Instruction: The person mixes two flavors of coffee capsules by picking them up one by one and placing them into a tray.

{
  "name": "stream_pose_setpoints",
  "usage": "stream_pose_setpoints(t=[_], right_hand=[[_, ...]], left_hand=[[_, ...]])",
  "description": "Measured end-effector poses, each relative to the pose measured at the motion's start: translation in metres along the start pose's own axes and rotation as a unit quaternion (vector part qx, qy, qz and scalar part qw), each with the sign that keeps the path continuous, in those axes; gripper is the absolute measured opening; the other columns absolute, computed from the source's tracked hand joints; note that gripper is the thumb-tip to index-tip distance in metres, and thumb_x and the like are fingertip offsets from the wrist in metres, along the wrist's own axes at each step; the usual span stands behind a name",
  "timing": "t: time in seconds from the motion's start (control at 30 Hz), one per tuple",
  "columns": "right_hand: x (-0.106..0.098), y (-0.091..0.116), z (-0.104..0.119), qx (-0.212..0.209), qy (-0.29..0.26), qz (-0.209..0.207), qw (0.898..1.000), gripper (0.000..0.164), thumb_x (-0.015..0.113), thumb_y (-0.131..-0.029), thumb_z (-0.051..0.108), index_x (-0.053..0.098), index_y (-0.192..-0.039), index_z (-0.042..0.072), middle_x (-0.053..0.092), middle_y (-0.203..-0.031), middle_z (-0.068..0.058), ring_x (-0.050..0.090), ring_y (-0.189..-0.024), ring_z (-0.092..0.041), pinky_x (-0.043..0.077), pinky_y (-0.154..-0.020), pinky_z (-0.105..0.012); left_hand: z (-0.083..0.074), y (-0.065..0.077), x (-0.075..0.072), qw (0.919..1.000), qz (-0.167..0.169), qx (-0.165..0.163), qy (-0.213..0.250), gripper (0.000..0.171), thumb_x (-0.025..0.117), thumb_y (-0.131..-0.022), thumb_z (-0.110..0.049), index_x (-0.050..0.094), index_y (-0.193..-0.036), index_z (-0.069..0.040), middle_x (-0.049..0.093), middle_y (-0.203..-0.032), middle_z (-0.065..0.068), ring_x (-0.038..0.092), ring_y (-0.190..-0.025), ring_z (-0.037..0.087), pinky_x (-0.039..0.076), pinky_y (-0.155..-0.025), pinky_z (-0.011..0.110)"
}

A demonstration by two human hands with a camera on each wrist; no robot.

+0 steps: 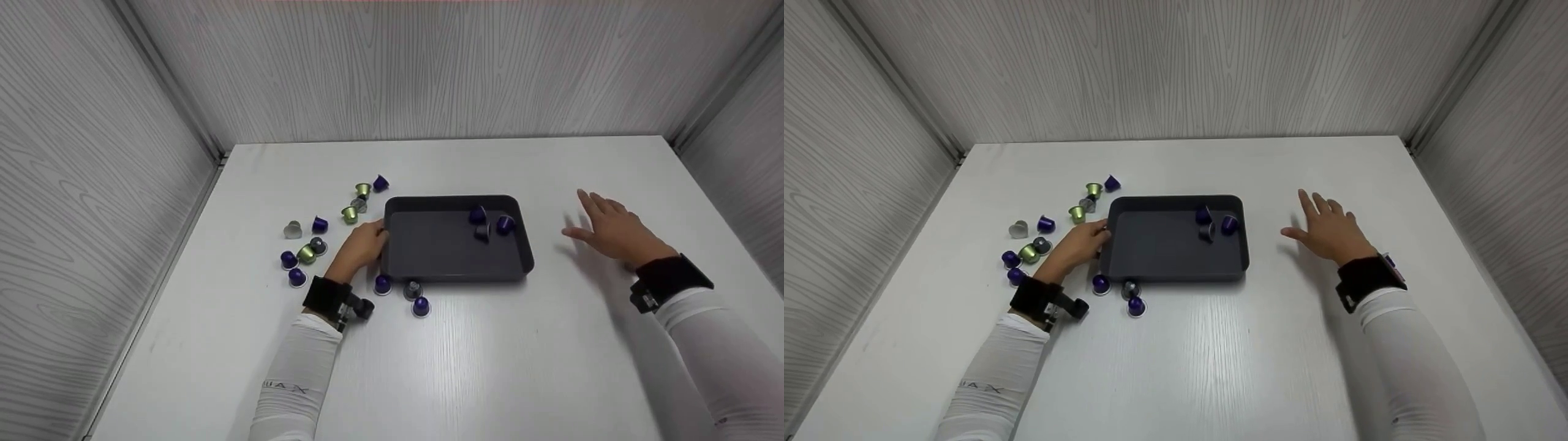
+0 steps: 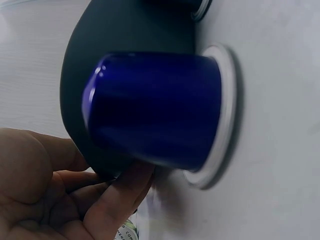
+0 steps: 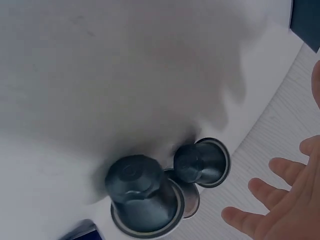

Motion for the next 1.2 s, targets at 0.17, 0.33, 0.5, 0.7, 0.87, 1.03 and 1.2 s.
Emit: stream_pose_setpoints(t=[0.17,0.33,0.5,0.7,0.87,1.03,1.2], right_hand=[[0.000,0.006,-0.012,0.021,-0.013,0.032,0.999,0.099,0.040,-0.094,0.068,-0.004,-0.156,0.005,0.010,-0.153,-0.036,0.013,-0.135,-0.059,0.019,-0.102,-0.073],[-0.001,0.010,-0.022,0.033,-0.013,0.046,0.998,0.101,0.042,-0.094,0.067,0.001,-0.155,-0.001,0.015,-0.149,-0.039,0.017,-0.131,-0.061,0.021,-0.100,-0.073],[0.002,0.013,-0.031,0.034,-0.007,0.053,0.998,0.099,0.044,-0.095,0.064,0.008,-0.152,-0.008,0.020,-0.145,-0.043,0.023,-0.127,-0.063,0.026,-0.100,-0.071],[0.005,0.017,-0.040,0.048,-0.011,0.066,0.997,0.098,0.050,-0.094,0.061,0.013,-0.151,-0.010,0.022,-0.143,-0.044,0.034,-0.122,-0.062,0.034,-0.097,-0.068],[0.005,0.020,-0.043,0.047,-0.009,0.071,0.996,0.091,0.050,-0.096,0.056,0.019,-0.150,-0.010,0.029,-0.141,-0.043,0.039,-0.120,-0.059,0.036,-0.095,-0.066],[0.005,0.023,-0.044,0.021,0.012,0.057,0.998,0.072,0.053,-0.099,0.042,0.033,-0.144,-0.011,0.042,-0.132,-0.040,0.045,-0.117,-0.055,0.039,-0.094,-0.063],[0.004,0.024,-0.043,-0.006,0.027,0.038,0.999,0.053,0.057,-0.097,0.027,0.047,-0.134,-0.009,0.056,-0.117,-0.032,0.056,-0.103,-0.044,0.044,-0.089,-0.059]], left_hand=[[0.000,0.001,-0.001,1.0000,-0.002,0.005,0.004,0.043,0.042,-0.102,-0.016,0.050,-0.142,-0.002,0.064,-0.112,0.018,0.060,-0.092,0.029,0.047,-0.086,0.041],[0.000,0.002,-0.002,1.0000,-0.004,0.005,0.004,0.043,0.042,-0.101,-0.015,0.051,-0.141,-0.003,0.065,-0.109,0.018,0.060,-0.090,0.029,0.047,-0.084,0.041],[-0.001,0.002,-0.001,1.0000,-0.003,0.006,-0.001,0.043,0.041,-0.102,-0.016,0.050,-0.142,-0.002,0.064,-0.115,0.018,0.060,-0.093,0.029,0.046,-0.088,0.041],[-0.002,0.003,-0.002,0.9999,-0.008,0.008,0.012,0.043,0.042,-0.102,-0.015,0.050,-0.142,-0.002,0.064,-0.115,0.018,0.058,-0.093,0.029,0.046,-0.087,0.042],[-0.002,0.004,-0.002,0.9998,-0.013,0.011,0.013,0.043,0.042,-0.101,-0.014,0.051,-0.141,-0.003,0.064,-0.111,0.017,0.058,-0.090,0.028,0.046,-0.085,0.042],[-0.002,0.003,-0.001,0.9998,-0.013,0.011,0.008,0.043,0.042,-0.101,-0.014,0.051,-0.141,-0.003,0.064,-0.114,0.017,0.058,-0.092,0.029,0.046,-0.088,0.043],[-0.002,0.002,-0.001,0.9999,-0.010,0.010,0.006,0.043,0.042,-0.101,-0.014,0.051,-0.141,-0.002,0.064,-0.117,0.018,0.058,-0.095,0.029,0.045,-0.090,0.043]])
Point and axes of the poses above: each hand's wrist, its own y-axis away from the middle knuckle, its own x-axis out of the palm, z = x × y, the point moved 4 cm from there along -y, towards the middle knuckle
